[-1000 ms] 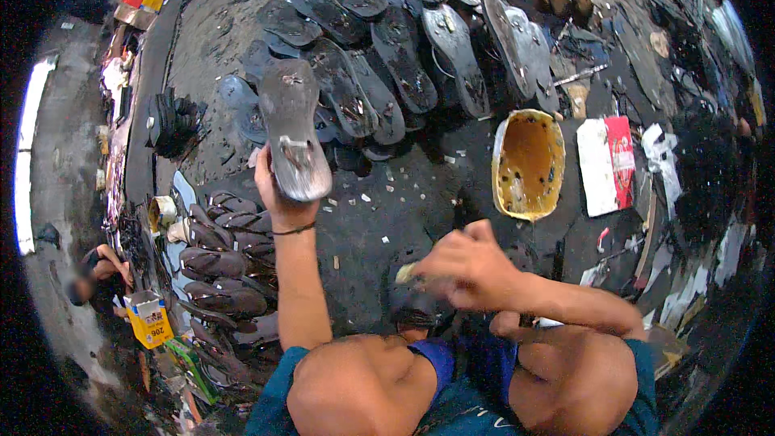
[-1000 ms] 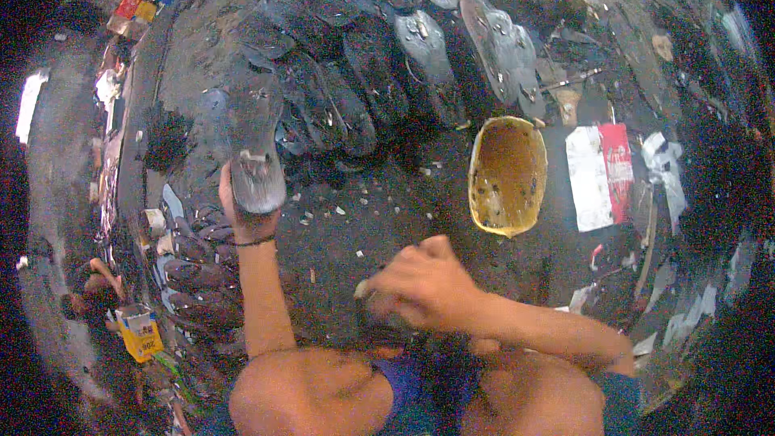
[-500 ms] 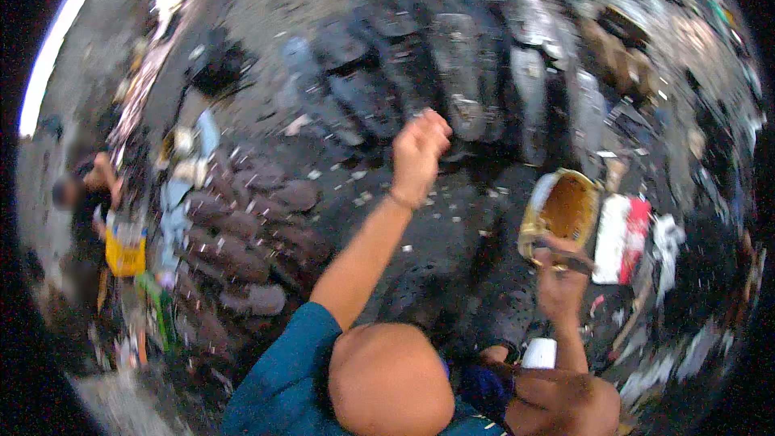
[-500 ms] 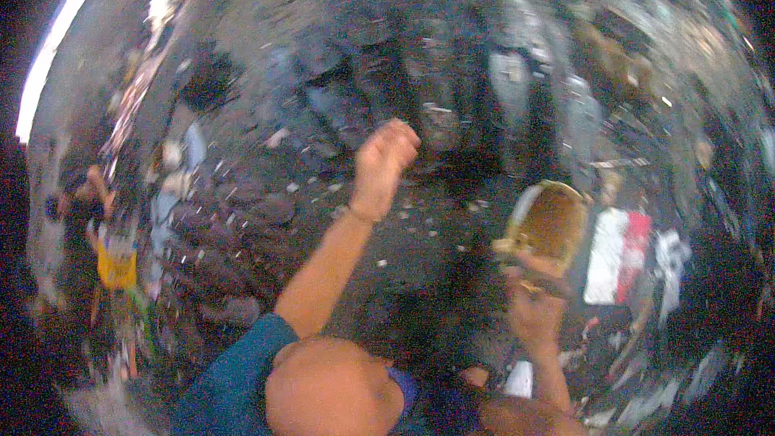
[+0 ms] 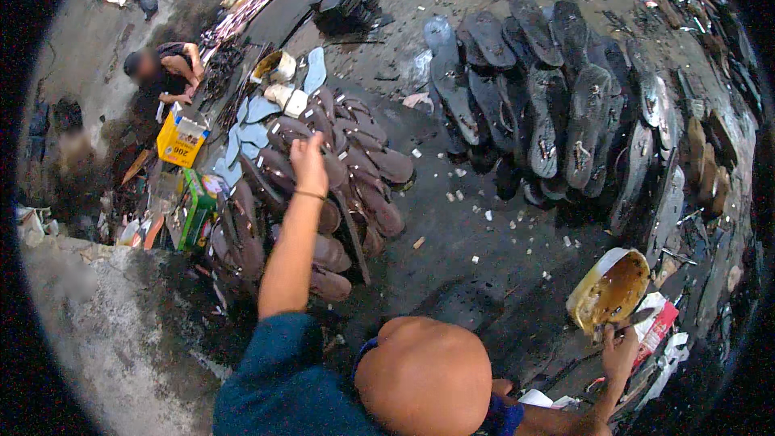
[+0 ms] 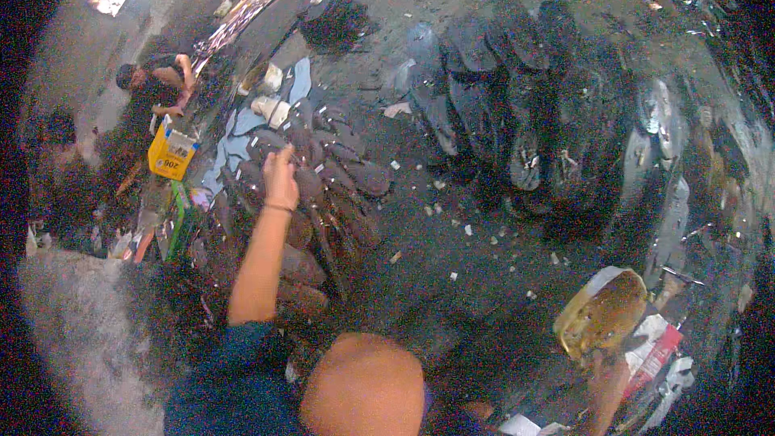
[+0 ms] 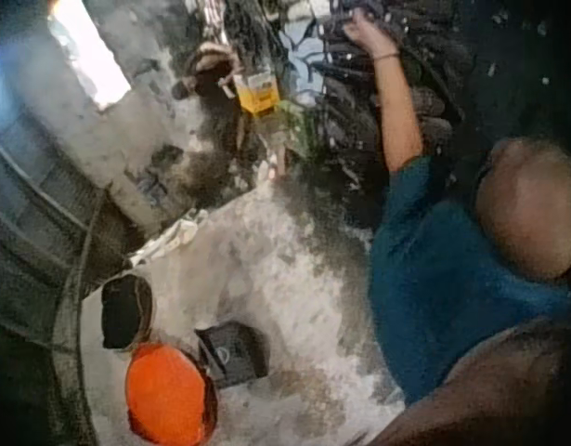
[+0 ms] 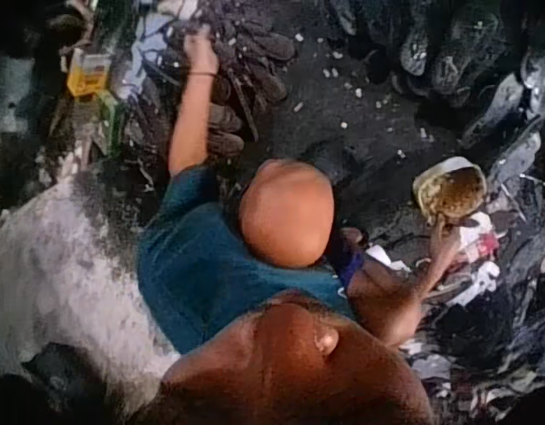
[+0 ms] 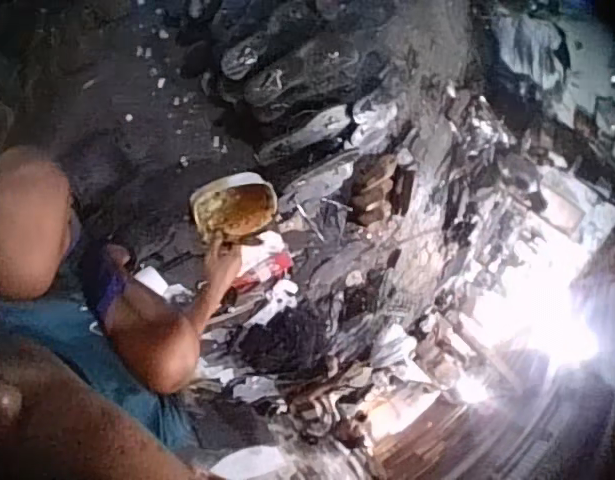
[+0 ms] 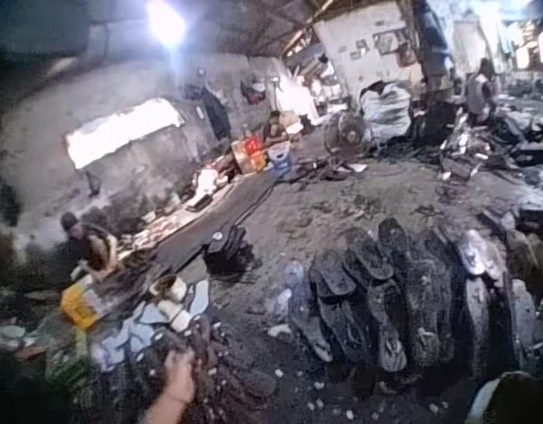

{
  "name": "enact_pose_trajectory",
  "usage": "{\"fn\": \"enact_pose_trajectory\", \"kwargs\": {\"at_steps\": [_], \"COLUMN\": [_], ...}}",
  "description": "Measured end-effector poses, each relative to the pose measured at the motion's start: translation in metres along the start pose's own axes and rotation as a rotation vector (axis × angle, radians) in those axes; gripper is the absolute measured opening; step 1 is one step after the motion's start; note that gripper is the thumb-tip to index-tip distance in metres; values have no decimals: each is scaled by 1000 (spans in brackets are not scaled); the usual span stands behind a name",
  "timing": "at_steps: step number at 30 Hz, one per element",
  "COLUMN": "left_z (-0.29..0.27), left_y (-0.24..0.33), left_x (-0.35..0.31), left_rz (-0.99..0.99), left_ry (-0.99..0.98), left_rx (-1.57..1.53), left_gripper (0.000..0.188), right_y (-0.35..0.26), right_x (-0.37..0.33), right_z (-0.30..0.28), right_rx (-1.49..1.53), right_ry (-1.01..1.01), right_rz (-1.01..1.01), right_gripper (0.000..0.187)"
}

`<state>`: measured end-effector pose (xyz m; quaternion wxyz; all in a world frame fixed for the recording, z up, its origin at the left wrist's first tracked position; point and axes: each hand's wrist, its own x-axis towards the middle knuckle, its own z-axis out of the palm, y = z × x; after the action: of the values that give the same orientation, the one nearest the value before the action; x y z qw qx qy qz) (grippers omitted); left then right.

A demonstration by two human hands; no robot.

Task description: The person sits on the ground and applies a yellowish substance from a container onto the soles of multiple black sandals using a brush. The sandals are picked up one at a time, coated, and placed back into a pile.

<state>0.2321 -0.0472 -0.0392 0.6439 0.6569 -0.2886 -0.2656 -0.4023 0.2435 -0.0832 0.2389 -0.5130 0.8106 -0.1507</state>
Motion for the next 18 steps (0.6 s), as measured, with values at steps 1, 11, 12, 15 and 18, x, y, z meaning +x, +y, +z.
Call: {"fn": "enact_pose_trajectory", "kwargs": {"at_steps": [1,11,12,15,18], "left_z": [-68,30,15,41,95], "left_y": [4,2,-42,-111,-112], "left_x": [59,-217,-236,-276,-259], "left_rz": [-100,-174,-7,385,492], "left_ry": [21,-984,-1130,-1357,-1481], "left_rx": [138,323,476,733,778], "left_gripper": [12,43,48,68,74], "right_y": [-19,-79,-85,-92,-134], "right_x": [-1,-42,-39,-31,-14], "right_z": [10,-36,-33,-18,-15], "right_rx": [129,-115,116,583,969], "right_ry": [-19,-459,-418,-283,-84], "right_rz": [0,343,259,217,32], "right_gripper": [25,24,26,26,25]}}
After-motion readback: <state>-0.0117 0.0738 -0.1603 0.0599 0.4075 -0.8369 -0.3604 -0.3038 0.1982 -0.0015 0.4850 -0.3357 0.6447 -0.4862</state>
